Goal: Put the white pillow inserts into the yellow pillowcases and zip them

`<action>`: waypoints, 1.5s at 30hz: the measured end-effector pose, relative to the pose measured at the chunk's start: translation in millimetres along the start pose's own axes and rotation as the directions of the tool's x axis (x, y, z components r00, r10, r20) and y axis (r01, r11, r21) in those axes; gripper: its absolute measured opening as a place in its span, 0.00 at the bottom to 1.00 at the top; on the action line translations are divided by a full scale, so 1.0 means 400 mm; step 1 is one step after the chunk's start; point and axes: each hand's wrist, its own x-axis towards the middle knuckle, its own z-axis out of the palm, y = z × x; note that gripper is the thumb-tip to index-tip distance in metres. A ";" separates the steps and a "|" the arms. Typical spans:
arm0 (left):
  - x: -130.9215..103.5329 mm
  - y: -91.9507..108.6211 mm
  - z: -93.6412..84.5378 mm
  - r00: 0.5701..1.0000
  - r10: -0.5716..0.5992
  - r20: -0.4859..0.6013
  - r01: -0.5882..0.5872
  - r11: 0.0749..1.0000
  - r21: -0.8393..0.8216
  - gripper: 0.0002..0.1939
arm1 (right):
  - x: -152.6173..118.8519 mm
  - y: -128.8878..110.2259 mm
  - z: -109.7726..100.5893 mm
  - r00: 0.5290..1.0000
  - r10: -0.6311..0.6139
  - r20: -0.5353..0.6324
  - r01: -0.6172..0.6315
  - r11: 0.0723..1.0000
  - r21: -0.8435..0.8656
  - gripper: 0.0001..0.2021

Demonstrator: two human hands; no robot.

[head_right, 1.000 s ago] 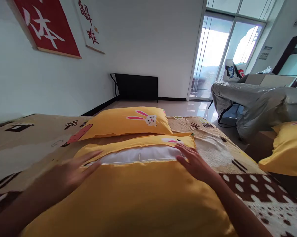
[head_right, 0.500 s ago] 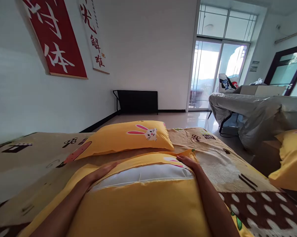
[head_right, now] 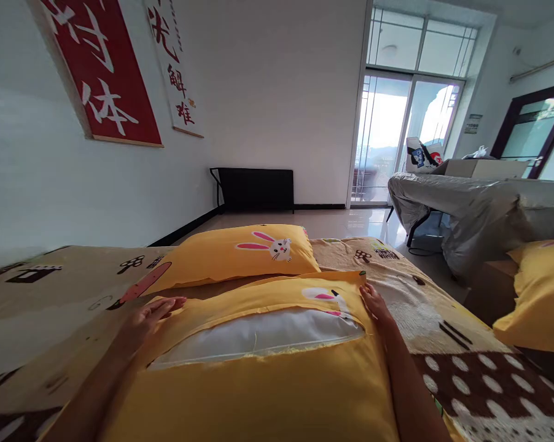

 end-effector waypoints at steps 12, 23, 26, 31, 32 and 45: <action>-0.152 0.254 0.091 0.828 0.494 0.267 -0.507 0.861 -0.021 0.20 | -0.219 -0.290 0.021 0.751 -0.627 0.209 0.650 0.758 -0.061 0.21; -0.152 0.237 0.105 0.845 0.533 -0.049 -0.523 0.842 0.133 0.16 | -0.183 -0.271 0.067 0.755 -0.655 0.009 0.653 0.751 -0.102 0.14; -0.177 0.255 0.092 0.802 0.585 -0.121 -0.564 0.809 0.168 0.15 | -0.197 -0.282 0.057 0.749 -0.662 -0.046 0.654 0.748 -0.115 0.14; -0.224 0.293 0.057 0.815 0.554 -0.171 -0.546 0.832 0.095 0.15 | -0.235 -0.310 0.033 0.714 -0.666 -0.214 0.659 0.743 -0.115 0.13; -0.233 0.298 0.050 0.821 0.544 -0.175 -0.539 0.839 0.080 0.15 | -0.245 -0.315 0.028 0.705 -0.666 -0.243 0.662 0.741 -0.113 0.13; -0.316 0.354 -0.014 0.836 0.432 0.340 -0.474 0.879 0.051 0.16 | -0.334 -0.340 -0.041 0.800 -0.600 0.007 0.600 0.799 0.041 0.09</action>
